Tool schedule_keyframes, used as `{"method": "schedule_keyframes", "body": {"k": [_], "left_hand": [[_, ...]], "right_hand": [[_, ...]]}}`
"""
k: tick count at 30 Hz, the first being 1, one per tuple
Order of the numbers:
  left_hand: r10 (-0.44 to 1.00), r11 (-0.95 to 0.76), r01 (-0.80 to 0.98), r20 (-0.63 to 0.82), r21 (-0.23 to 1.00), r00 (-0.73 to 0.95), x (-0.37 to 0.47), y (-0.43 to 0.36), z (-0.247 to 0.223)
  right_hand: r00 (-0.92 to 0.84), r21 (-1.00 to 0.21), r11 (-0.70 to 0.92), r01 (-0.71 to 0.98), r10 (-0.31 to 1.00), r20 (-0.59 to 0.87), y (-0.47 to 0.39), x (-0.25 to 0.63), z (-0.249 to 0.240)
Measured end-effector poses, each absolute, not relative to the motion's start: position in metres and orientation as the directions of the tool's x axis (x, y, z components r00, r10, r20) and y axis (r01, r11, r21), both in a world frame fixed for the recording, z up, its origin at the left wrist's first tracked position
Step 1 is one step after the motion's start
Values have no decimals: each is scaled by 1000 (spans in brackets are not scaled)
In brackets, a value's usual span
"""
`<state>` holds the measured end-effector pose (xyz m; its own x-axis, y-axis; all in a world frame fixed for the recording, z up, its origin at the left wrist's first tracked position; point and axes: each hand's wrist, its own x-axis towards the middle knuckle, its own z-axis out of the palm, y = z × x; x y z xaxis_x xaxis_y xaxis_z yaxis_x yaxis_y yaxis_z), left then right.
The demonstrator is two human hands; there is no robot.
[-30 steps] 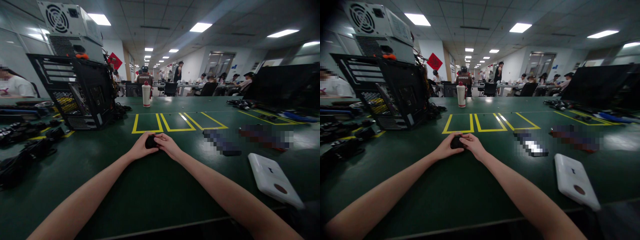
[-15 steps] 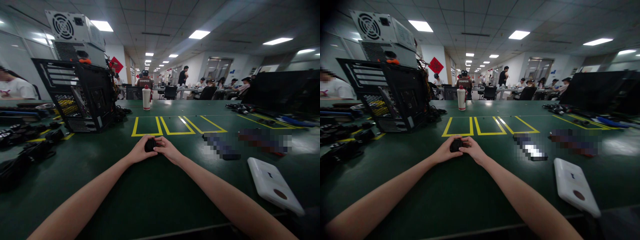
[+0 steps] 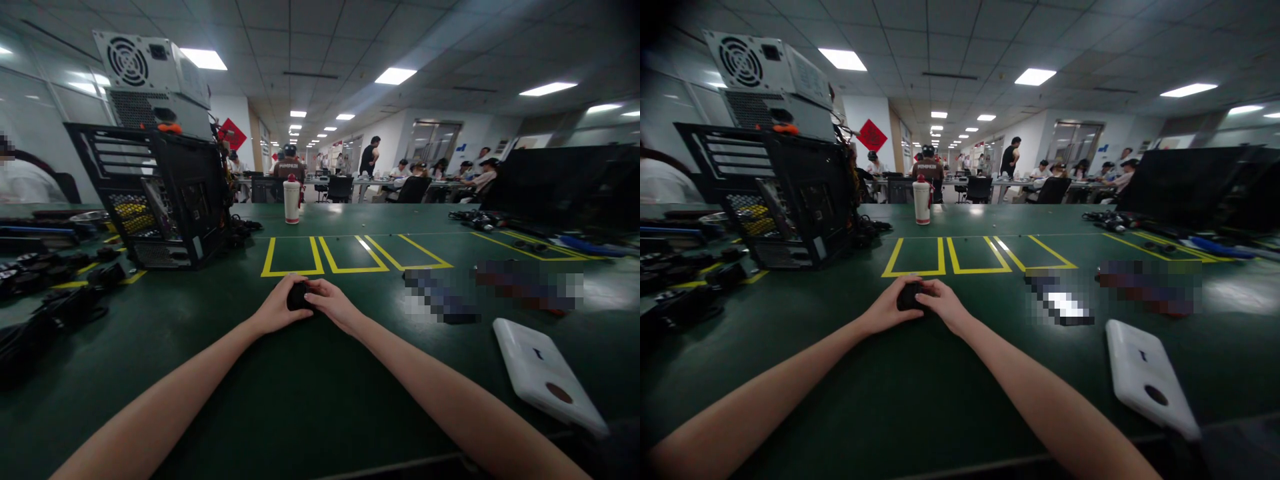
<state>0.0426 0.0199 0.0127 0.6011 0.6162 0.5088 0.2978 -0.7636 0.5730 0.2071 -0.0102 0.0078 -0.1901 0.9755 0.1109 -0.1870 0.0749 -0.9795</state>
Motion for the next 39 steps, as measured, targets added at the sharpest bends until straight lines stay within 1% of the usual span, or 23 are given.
{"method": "schedule_keyframes", "body": {"k": [2, 4, 10, 14, 20, 23, 28, 31, 36, 39], "left_hand": [[617, -763, 292, 513, 577, 597, 43, 20, 12], [616, -763, 287, 518, 579, 594, 43, 21, 12], [609, -767, 290, 510, 572, 607, 42, 19, 13], [612, -769, 293, 521, 568, 595, 42, 18, 13], [587, -790, 279, 543, 545, 601, 42, 19, 12], [589, -790, 287, 541, 542, 600, 43, 20, 11], [584, -793, 290, 536, 535, 609, 42, 20, 11], [588, -791, 303, 527, 531, 613, 42, 19, 12], [572, -802, 292, 531, 520, 625, 43, 19, 13], [575, -801, 292, 533, 523, 621, 43, 19, 13]], "right_hand": [[-202, -979, 96, -178, 970, 132, -14, 208, 10], [-205, -980, 83, -179, 971, 120, -16, 207, 12], [-117, -978, 29, -209, 992, 55, -15, 202, 15], [-178, -970, -23, -243, 984, 21, -12, 204, 15], [-226, -978, 61, -199, 968, 106, -15, 209, 13], [-221, -976, 34, -215, 972, 82, -17, 206, 14], [-149, -969, -3, -247, 988, 35, -16, 202, 17], [-181, -970, -27, -240, 983, 17, -14, 204, 17], [-217, -985, 98, -143, 968, 127, -14, 211, 15], [-232, -985, 111, -132, 963, 140, -15, 211, 13]]}}
